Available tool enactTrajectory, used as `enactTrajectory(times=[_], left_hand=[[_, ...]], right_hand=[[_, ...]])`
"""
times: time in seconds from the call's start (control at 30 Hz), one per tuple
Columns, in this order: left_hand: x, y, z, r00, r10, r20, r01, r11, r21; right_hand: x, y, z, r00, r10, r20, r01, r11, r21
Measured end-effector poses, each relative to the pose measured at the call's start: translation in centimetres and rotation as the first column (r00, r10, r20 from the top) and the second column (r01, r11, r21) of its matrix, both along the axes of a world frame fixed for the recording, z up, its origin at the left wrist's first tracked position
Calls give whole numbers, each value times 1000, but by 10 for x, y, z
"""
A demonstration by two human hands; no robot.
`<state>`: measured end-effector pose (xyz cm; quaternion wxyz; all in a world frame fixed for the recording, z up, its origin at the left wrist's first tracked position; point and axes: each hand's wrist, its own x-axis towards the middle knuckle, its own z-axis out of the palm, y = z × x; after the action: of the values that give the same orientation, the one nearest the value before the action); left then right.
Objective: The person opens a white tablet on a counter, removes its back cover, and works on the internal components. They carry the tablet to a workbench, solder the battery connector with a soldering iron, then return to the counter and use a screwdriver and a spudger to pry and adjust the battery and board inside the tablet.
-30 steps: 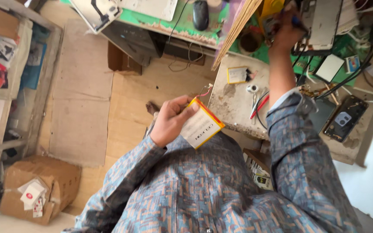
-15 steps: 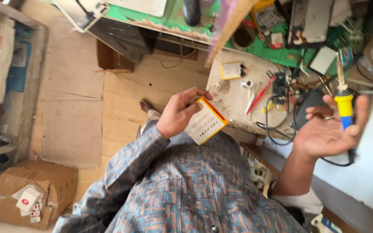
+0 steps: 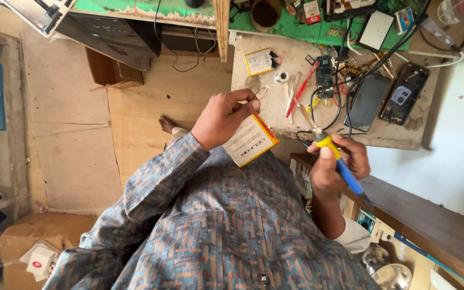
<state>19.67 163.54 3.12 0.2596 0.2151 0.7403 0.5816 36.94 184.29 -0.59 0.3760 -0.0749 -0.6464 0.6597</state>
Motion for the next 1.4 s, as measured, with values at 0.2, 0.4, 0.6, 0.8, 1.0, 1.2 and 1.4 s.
enactTrajectory(times=[0.2,0.4,0.6,0.8,1.0,1.2,1.4], left_hand=[[1,-2,10,998,2,-60,-5,999,-49],[7,-2,15,985,25,-169,-39,996,-77],[8,-1,15,971,24,-236,-46,995,-87],[5,3,13,977,6,-214,-28,995,-96],[2,9,11,981,-13,-191,-6,995,-100],[-2,15,8,977,-37,-212,15,994,-105],[-5,21,7,977,-45,-208,22,993,-114]], right_hand=[[-4,-7,8,997,69,30,-72,994,81],[-9,-12,10,992,81,100,-104,961,256],[-15,-13,10,988,105,114,-132,955,266],[-16,-6,8,983,113,142,-146,958,246],[-18,-4,7,979,115,171,-150,965,214],[-19,1,5,976,101,191,-137,973,187],[-23,7,6,979,97,181,-135,968,211]])
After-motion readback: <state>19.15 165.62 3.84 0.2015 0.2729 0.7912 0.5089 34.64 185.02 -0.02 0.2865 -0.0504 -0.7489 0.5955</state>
